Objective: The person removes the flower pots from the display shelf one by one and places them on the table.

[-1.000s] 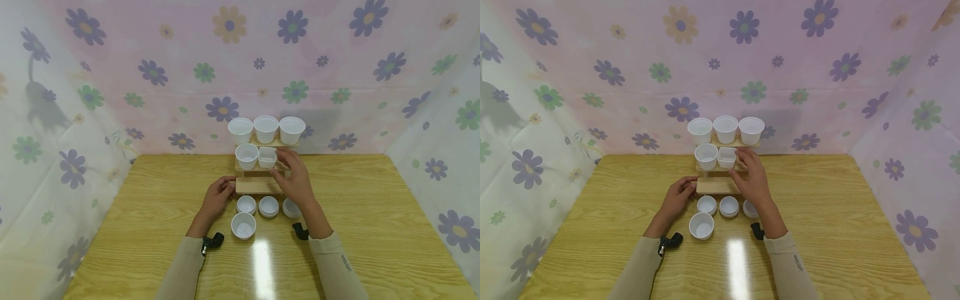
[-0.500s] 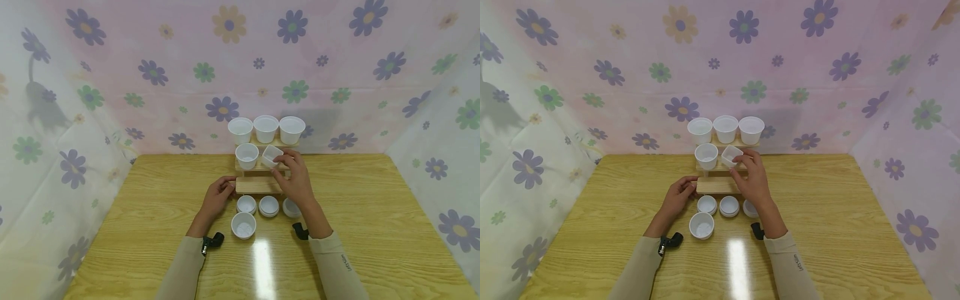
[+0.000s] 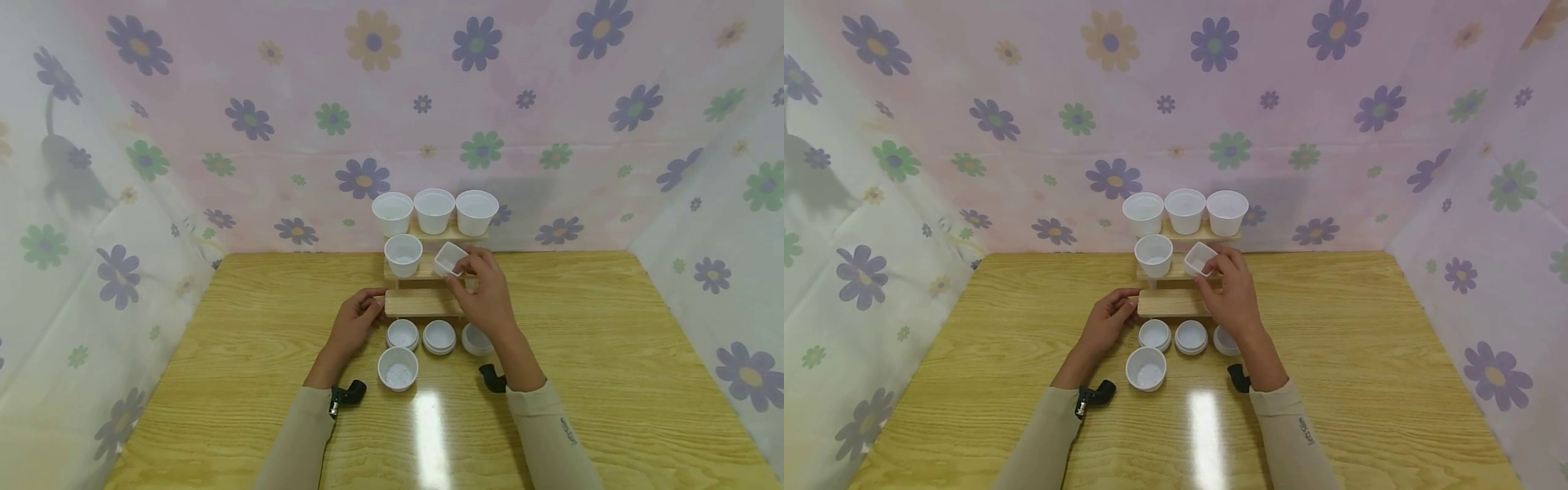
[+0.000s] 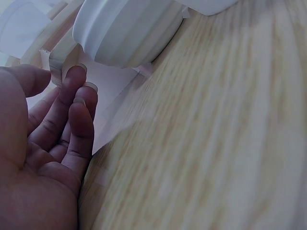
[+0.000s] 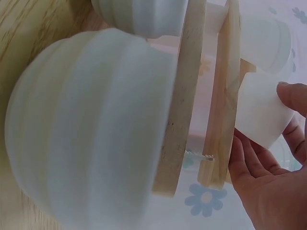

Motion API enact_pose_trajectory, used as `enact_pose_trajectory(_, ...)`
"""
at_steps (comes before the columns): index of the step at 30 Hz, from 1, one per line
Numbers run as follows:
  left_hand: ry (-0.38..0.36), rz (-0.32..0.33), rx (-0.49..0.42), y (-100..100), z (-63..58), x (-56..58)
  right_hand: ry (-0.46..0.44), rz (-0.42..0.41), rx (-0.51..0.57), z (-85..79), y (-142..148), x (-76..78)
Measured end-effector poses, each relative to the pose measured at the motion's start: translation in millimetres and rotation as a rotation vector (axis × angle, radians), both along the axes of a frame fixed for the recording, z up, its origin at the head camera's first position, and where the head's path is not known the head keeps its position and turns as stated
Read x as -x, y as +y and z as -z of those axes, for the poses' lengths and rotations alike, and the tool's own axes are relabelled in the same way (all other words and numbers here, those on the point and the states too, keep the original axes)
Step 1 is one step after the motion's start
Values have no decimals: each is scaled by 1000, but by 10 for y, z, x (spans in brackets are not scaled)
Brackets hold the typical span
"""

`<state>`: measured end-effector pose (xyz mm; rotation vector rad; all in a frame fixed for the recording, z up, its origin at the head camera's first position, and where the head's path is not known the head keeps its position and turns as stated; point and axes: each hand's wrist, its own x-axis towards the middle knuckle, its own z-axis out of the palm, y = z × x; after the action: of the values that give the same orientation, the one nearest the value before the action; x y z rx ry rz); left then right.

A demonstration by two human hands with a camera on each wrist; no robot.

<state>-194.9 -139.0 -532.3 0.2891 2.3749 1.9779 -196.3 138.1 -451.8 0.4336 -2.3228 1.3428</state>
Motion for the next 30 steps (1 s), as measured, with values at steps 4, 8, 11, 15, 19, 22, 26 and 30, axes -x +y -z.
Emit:
enact_pose_trajectory(4, -8, -3, 1, 4, -2, 0, -2, 5, -6, -10, 14, -19)
enact_pose_trajectory(8, -12, -4, 8, 4, 0, 2, 17, 4, -19, -6, 33, -42)
enact_pose_trajectory(11, -14, -5, 4, 6, -5, -1, 28, 9, -27, -11, 53, -67)
enact_pose_trajectory(15, -10, -7, -2, 4, -8, -8, 29, 14, -32, -16, 69, -97)
enact_pose_trajectory(19, -2, -6, -2, 6, -3, -8, 26, 4, -34, -13, 70, -110)
enact_pose_trajectory(22, 3, -3, -1, 4, 0, -7, 25, -16, -27, -9, 63, -113)
enact_pose_trajectory(26, 9, 1, -2, -2, 11, 0, 21, -28, -26, -8, 46, -129)
enact_pose_trajectory(30, 6, 3, -3, -4, 18, 3, 21, -28, -33, -14, 24, -150)
